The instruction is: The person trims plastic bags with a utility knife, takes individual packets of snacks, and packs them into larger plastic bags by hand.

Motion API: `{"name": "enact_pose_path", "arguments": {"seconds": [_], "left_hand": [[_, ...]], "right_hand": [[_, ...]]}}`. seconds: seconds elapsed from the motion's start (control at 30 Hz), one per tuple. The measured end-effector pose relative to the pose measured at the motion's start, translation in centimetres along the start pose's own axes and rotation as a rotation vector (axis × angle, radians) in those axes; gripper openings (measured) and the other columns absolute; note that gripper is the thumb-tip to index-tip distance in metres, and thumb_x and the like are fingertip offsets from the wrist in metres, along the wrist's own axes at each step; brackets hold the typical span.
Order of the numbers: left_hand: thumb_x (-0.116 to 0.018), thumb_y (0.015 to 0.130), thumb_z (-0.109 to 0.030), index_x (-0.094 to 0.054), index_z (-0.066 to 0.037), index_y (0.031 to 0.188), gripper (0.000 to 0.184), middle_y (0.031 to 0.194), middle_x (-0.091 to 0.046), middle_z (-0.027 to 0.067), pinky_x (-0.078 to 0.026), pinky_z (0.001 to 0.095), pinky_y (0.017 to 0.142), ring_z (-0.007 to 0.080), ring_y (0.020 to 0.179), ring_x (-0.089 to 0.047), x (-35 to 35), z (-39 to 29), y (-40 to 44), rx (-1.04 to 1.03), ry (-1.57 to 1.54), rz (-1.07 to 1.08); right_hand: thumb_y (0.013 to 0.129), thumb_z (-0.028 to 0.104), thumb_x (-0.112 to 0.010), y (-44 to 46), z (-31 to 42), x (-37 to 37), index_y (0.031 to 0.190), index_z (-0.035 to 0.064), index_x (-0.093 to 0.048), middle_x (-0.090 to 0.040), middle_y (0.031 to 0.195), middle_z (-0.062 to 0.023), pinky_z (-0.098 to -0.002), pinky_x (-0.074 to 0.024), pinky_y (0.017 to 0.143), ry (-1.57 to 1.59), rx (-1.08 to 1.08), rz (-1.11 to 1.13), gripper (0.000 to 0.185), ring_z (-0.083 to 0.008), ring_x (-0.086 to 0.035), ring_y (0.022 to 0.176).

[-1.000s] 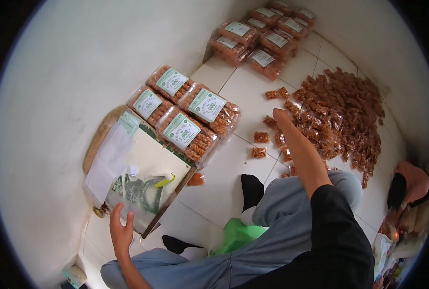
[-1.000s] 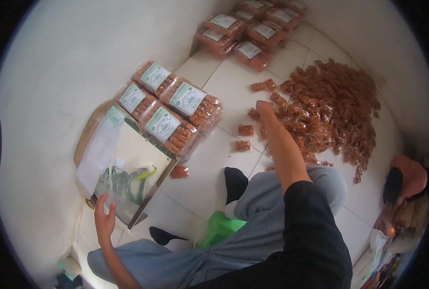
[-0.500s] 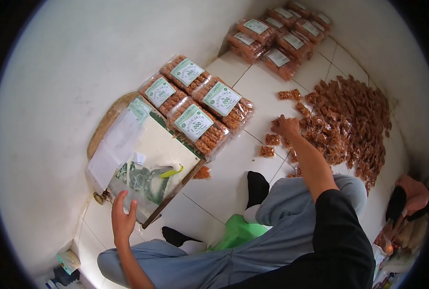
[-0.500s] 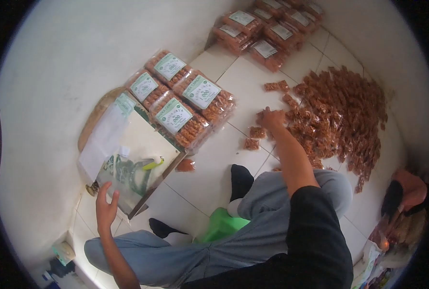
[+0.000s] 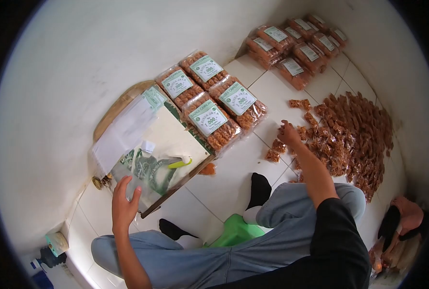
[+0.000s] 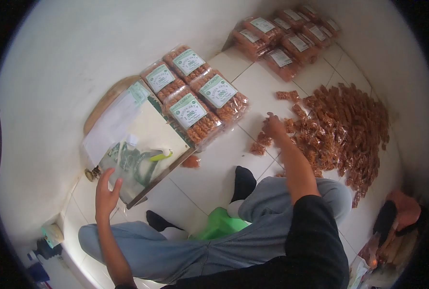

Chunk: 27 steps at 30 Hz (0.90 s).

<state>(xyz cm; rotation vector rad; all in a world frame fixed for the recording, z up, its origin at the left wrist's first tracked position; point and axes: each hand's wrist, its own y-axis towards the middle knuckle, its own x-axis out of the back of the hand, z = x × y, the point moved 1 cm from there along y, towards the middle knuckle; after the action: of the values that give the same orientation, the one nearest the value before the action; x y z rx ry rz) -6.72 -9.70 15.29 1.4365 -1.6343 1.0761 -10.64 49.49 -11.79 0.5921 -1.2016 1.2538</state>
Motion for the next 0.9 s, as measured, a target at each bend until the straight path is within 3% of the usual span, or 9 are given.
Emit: {"name": "enact_pose_path", "arguments": {"seconds": [0.07, 0.2, 0.27, 0.37, 0.5, 0.63, 0.73, 0.9], "left_hand": [[-0.063, 0.090, -0.026, -0.054, -0.005, 0.126, 0.042, 0.133, -0.052, 0.0173, -0.035, 0.0382, 0.107, 0.0322, 0.127, -0.047, 0.3, -0.2, 0.0, 0.002, -0.004, -0.002], [-0.062, 0.090, -0.027, -0.054, -0.004, 0.127, 0.043, 0.135, -0.050, 0.0173, -0.036, 0.0398, 0.106, 0.0335, 0.126, -0.046, 0.5, -0.3, -0.1, -0.012, -0.002, -0.002], [-0.062, 0.091, -0.027, -0.054, -0.004, 0.127, 0.044, 0.136, -0.050, 0.0173, -0.036, 0.0399, 0.106, 0.0335, 0.126, -0.046, 0.7, -0.3, -0.2, -0.018, -0.016, -0.012], [-0.062, 0.091, -0.028, -0.054, -0.005, 0.127, 0.044, 0.136, -0.049, 0.0170, -0.036, 0.0399, 0.106, 0.0333, 0.127, -0.046, 0.9, -0.3, -0.7, -0.003, -0.028, -0.020], [-0.062, 0.091, -0.030, -0.054, -0.006, 0.127, 0.044, 0.137, -0.049, 0.0166, -0.036, 0.0399, 0.106, 0.0331, 0.127, -0.046, 1.3, -0.5, -1.3, -0.022, -0.027, -0.023], [-0.062, 0.091, -0.030, -0.054, -0.005, 0.127, 0.045, 0.136, -0.049, 0.0164, -0.036, 0.0400, 0.106, 0.0332, 0.126, -0.046, 1.3, -0.2, -1.9, -0.033, -0.023, -0.035], [-0.062, 0.090, -0.031, -0.054, -0.005, 0.127, 0.045, 0.136, -0.049, 0.0164, -0.037, 0.0401, 0.106, 0.0332, 0.126, -0.046, 1.6, -0.2, -2.0, -0.046, -0.032, -0.053], [-0.063, 0.090, -0.030, -0.054, -0.005, 0.127, 0.046, 0.136, -0.050, 0.0166, -0.037, 0.0401, 0.105, 0.0335, 0.126, -0.046, 1.9, -0.3, -2.4, -0.026, -0.063, -0.053]], "right_hand": [[0.072, 0.020, -0.069, -0.2, -0.5, 0.9, 0.136, 0.0059, -0.038, -0.061, 0.105, -0.0200, -0.0435, -0.0518, 0.083, 0.135, 0.197, -0.121, 0.073, -0.0365, -0.061, 0.094], [0.070, 0.019, -0.072, -2.5, 0.7, 3.8, 0.133, 0.0059, -0.043, -0.064, 0.095, -0.0170, -0.0434, -0.0518, 0.082, 0.186, 0.291, -0.012, 0.071, -0.0345, -0.062, 0.093], [0.069, 0.020, -0.073, -4.0, 0.5, 2.5, 0.134, 0.0065, -0.043, -0.064, 0.091, -0.0162, -0.0422, -0.0524, 0.081, -0.056, 0.626, -0.023, 0.073, -0.0334, -0.062, 0.091], [0.071, 0.022, -0.069, -6.2, 0.9, 0.9, 0.134, 0.0048, -0.043, -0.062, 0.100, -0.0170, -0.0431, -0.0520, 0.084, -0.092, 0.460, 0.068, 0.070, -0.0358, -0.061, 0.094], [0.075, 0.020, -0.065, -7.2, 2.0, 0.6, 0.139, 0.0102, -0.039, -0.061, 0.105, -0.0175, -0.0457, -0.0513, 0.085, -0.157, 0.375, 0.077, 0.069, -0.0351, -0.060, 0.100], [0.075, 0.019, -0.064, -7.9, 3.5, 0.2, 0.140, 0.0130, -0.039, -0.061, 0.106, -0.0175, -0.0463, -0.0511, 0.084, -0.200, 0.423, 0.115, 0.070, -0.0353, -0.060, 0.100], [0.070, 0.019, -0.070, -7.9, 3.4, -1.3, 0.137, 0.0116, -0.042, -0.062, 0.101, -0.0158, -0.0468, -0.0508, 0.083, -0.178, 0.543, 0.003, 0.072, -0.0358, -0.061, 0.095], [0.068, 0.022, -0.071, -8.1, 4.3, -1.2, 0.125, 0.0092, -0.051, -0.065, 0.097, -0.0168, -0.0449, -0.0522, 0.082, -0.184, 0.445, 0.109, 0.063, -0.0362, -0.063, 0.094]]}}
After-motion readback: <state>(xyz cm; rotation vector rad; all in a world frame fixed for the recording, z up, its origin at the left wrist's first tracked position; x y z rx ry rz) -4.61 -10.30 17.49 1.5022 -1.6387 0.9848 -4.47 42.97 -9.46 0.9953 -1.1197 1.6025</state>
